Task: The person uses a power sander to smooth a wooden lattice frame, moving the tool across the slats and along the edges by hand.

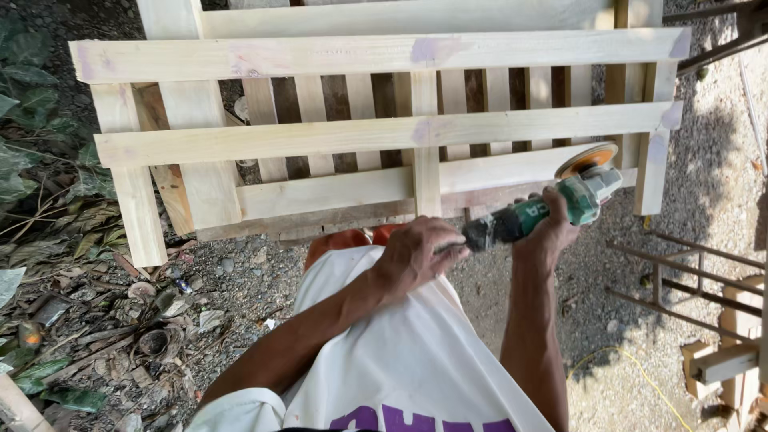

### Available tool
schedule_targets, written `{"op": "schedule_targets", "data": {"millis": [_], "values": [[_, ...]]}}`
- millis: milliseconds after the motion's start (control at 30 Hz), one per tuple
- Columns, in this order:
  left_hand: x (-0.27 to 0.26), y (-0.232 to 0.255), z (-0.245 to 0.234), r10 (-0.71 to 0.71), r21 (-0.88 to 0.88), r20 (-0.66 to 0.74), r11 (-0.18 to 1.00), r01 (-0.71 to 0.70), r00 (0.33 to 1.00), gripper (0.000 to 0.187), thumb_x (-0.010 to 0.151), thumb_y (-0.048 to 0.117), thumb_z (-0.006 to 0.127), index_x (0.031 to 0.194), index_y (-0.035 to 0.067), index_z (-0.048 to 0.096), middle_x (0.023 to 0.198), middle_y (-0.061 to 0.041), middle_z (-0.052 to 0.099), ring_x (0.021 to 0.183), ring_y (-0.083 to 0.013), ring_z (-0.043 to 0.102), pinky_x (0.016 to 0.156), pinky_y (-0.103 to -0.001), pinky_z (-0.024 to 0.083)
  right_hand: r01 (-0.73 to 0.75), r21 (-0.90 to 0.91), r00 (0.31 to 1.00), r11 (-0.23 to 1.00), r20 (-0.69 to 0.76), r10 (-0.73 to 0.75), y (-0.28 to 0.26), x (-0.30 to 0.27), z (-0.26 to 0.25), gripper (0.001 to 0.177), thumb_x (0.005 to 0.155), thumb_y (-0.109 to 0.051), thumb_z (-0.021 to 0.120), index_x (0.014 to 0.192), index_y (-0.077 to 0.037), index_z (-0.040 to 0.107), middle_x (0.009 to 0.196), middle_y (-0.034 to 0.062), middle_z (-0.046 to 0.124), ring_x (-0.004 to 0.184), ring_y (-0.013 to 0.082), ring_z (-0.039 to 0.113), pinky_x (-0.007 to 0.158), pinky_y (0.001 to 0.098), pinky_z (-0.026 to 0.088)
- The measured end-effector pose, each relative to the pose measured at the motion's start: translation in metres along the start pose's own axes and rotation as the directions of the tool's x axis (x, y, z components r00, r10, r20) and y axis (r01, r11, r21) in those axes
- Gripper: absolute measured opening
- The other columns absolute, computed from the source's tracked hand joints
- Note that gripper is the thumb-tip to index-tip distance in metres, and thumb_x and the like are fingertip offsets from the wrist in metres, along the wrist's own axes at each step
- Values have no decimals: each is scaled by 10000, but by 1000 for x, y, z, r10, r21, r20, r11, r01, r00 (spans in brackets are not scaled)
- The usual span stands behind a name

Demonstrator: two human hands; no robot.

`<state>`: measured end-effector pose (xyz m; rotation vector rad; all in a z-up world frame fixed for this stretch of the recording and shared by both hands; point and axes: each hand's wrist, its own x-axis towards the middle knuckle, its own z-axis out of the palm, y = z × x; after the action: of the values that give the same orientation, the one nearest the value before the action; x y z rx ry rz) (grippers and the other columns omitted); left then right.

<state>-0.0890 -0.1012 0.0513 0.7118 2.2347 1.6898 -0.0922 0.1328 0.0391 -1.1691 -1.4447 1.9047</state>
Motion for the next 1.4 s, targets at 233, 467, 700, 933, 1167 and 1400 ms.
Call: {"op": "schedule_targets", "data": {"millis": [233,467,700,933,1167,1400], "values": [[9,164,-152,684,-473,-168,576,-666,710,193,1095,138,575,1110,5,714,1087,-143,755,1007,-278,784,910,-414,667,291,-623,917,726,398,-26,-7,3,17,862,696,-212,850,1348,6,330,1134,146,619,982,279,666,866,452,655],[25,155,-152,728,-298,-277,556,-776,628,145,1096,126,602,1114,12,690,1103,-134,729,1017,-261,759,891,-394,656,325,-779,896,536,435,88,8,-33,21,893,661,-267,885,1311,71,374,1115,169,670,935,256,706,818,383,642],[36,160,-178,735,-204,-333,555,-806,591,103,1098,114,628,1118,20,665,1119,-124,704,1026,-244,735,872,-374,645,351,-721,874,598,481,65,33,-48,2,892,674,-235,892,1307,85,351,1141,199,644,995,268,673,866,375,610],[1,156,-181,565,-111,-380,759,-642,733,79,1100,102,654,1122,27,640,1135,-115,679,1035,-227,711,854,-354,633,318,-776,883,545,451,128,32,-55,-11,899,730,-232,887,1352,49,301,1154,166,571,983,256,649,853,411,662],[28,32,-174,429,268,-463,902,-339,775,89,1101,90,681,1126,35,615,1151,-105,654,1044,-209,687,835,-334,622,480,-730,808,486,584,79,32,-15,9,773,830,-225,823,1312,9,266,1101,201,627,868,266,734,716,378,708],[5,-142,-198,157,586,-385,803,110,909,134,1081,116,741,1105,39,634,1182,-92,647,1094,-259,610,1001,-446,487,533,-785,808,316,583,86,30,0,49,739,831,-192,829,1278,3,274,972,224,711,751,281,745,646,397,663]]}}
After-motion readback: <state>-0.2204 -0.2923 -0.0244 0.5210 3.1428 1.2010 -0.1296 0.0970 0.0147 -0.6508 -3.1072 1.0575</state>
